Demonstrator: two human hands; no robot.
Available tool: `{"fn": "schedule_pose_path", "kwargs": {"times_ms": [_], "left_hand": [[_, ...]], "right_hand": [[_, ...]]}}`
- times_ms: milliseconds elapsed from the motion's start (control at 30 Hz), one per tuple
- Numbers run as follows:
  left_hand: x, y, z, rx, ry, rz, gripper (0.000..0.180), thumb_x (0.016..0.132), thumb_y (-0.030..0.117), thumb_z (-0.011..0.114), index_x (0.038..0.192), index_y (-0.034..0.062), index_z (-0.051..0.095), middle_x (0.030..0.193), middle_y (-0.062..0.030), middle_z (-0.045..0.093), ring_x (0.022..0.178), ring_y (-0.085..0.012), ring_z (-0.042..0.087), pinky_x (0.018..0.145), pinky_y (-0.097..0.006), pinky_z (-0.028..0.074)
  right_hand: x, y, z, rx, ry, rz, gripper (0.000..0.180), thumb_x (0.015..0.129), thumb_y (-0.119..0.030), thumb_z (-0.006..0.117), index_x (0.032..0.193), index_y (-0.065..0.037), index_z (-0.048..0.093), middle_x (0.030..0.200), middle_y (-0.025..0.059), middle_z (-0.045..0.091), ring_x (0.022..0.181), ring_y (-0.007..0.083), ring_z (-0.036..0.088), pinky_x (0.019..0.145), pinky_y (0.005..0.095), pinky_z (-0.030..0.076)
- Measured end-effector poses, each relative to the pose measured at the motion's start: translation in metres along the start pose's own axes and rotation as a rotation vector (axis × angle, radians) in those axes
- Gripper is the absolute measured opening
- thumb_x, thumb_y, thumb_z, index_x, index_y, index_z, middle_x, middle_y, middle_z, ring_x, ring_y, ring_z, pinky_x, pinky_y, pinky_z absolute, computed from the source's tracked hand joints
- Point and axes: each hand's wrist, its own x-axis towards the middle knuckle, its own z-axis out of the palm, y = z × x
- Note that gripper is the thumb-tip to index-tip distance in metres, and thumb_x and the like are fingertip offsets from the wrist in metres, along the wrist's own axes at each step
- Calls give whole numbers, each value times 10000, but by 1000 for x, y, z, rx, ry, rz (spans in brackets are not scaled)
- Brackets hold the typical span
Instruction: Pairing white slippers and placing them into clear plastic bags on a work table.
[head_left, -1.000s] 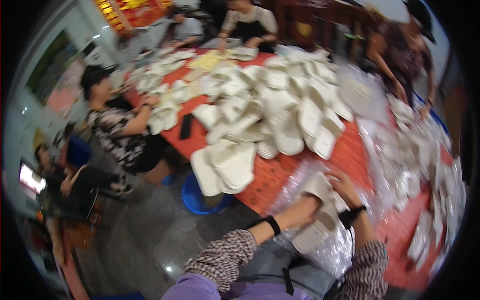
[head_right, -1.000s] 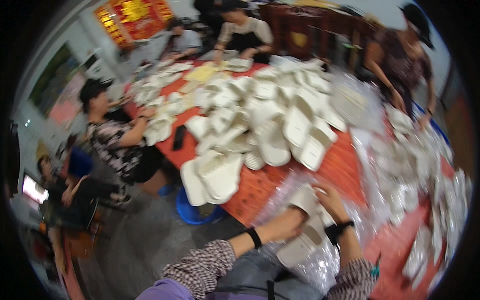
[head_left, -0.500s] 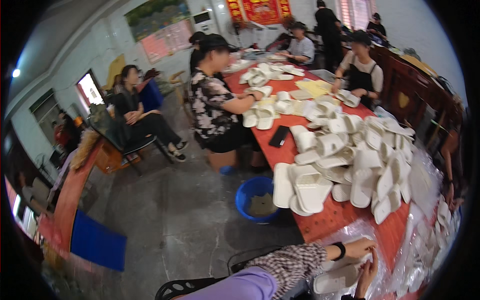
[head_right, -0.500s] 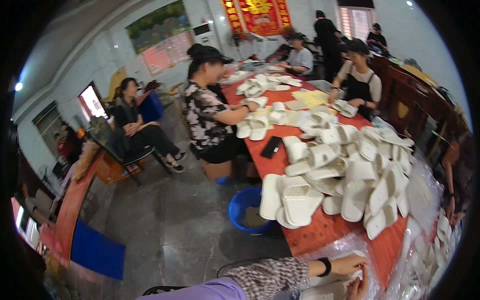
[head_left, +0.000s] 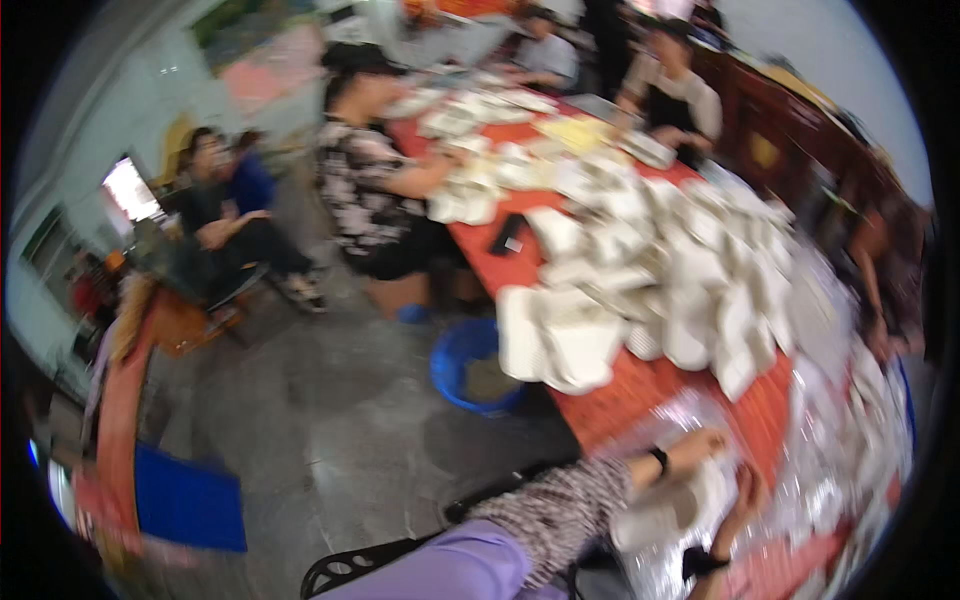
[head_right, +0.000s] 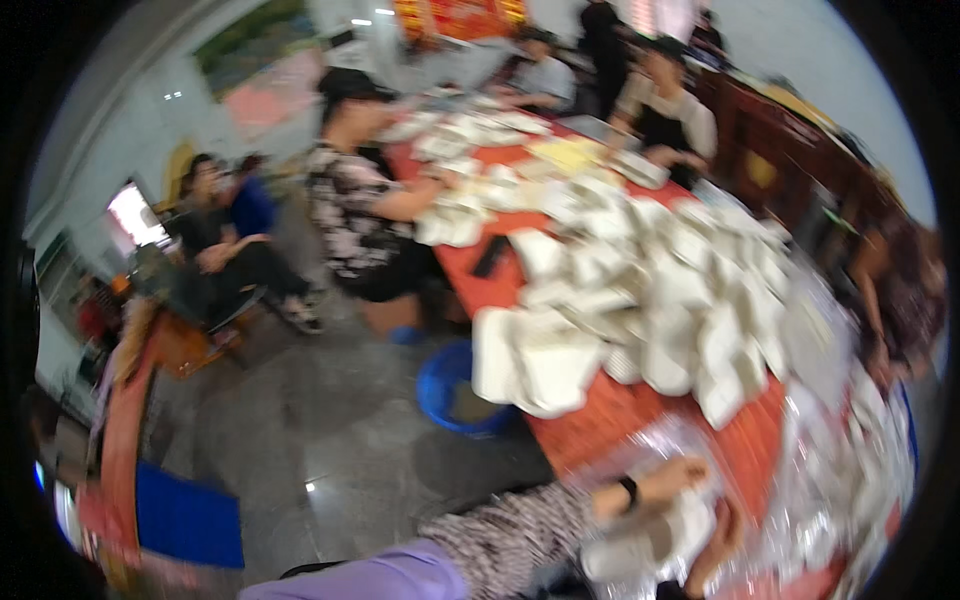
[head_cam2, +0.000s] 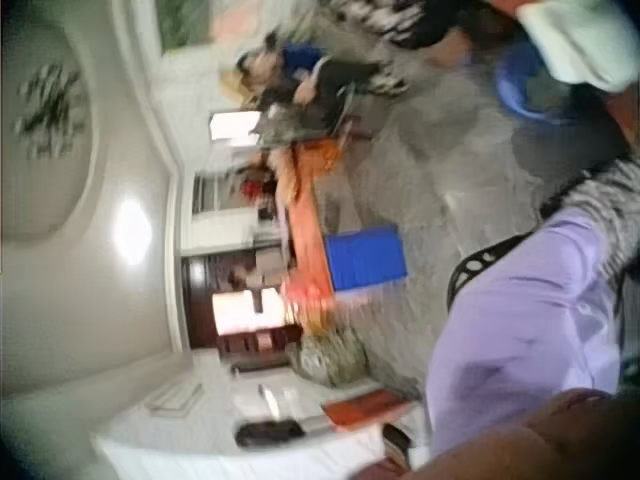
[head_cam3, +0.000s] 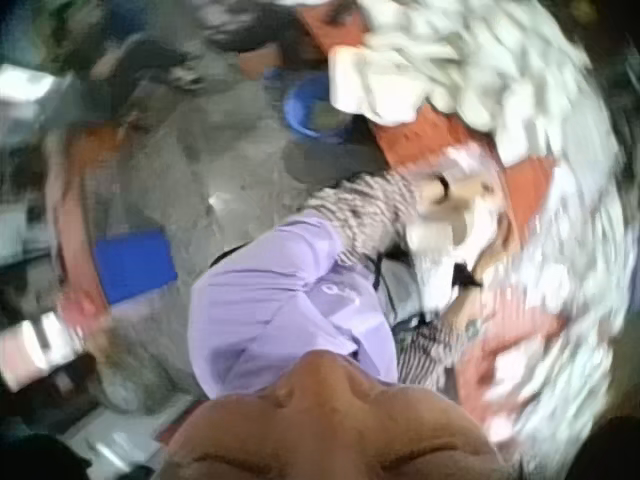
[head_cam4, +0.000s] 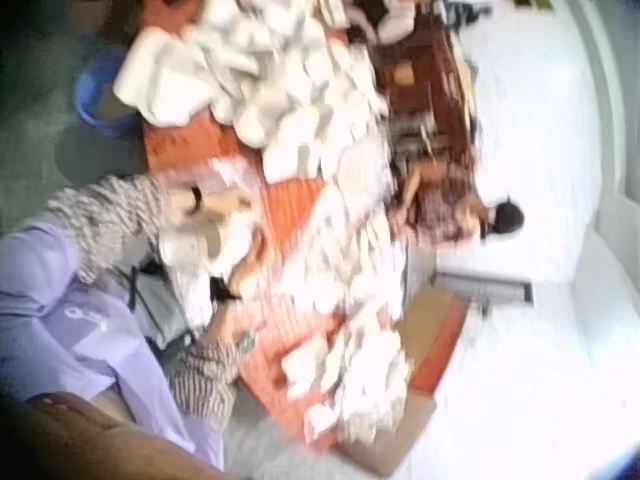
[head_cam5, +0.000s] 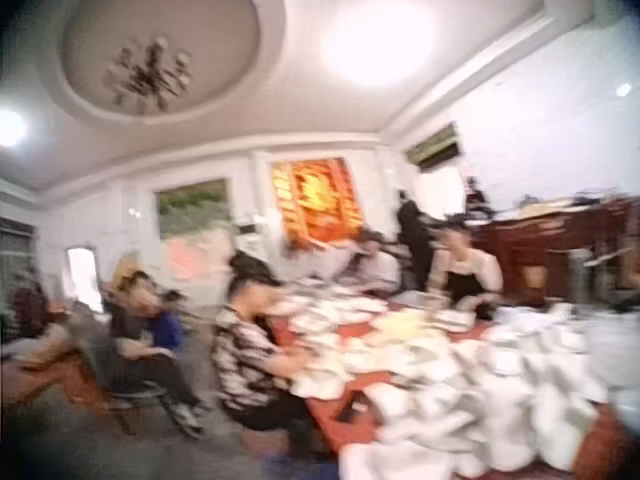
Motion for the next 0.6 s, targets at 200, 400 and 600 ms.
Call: {"fn": "schedule_pose_path", "kwargs": {"times_ms": [200, 400, 600], "left_hand": [[-1, 16, -28, 235, -82, -91, 164, 932, 152, 578, 987, 36, 679, 925, -46, 665, 867, -144, 603, 801, -305, 479], [1, 35, -19, 144, -177, -189, 155, 927, 139, 622, 982, 5, 678, 908, -13, 657, 820, -83, 577, 740, -240, 469], [-2, 33, -15, 191, -229, -169, 152, 921, 136, 626, 970, 1, 677, 893, -3, 644, 799, -70, 561, 718, -233, 457]], "right_hand": [[0, -6, 20, -57, 27, 9, 160, 909, -58, 607, 1033, 7, 685, 957, 83, 704, 897, 158, 641, 827, 286, 488], [-2, 12, 18, 255, 169, 159, 180, 895, -36, 646, 1072, -7, 645, 923, 69, 702, 873, 117, 648, 776, 243, 511], [-11, 36, 28, 333, 183, 266, 125, 884, -58, 672, 982, -19, 604, 890, 35, 666, 783, 91, 617, 690, 216, 494]]}}
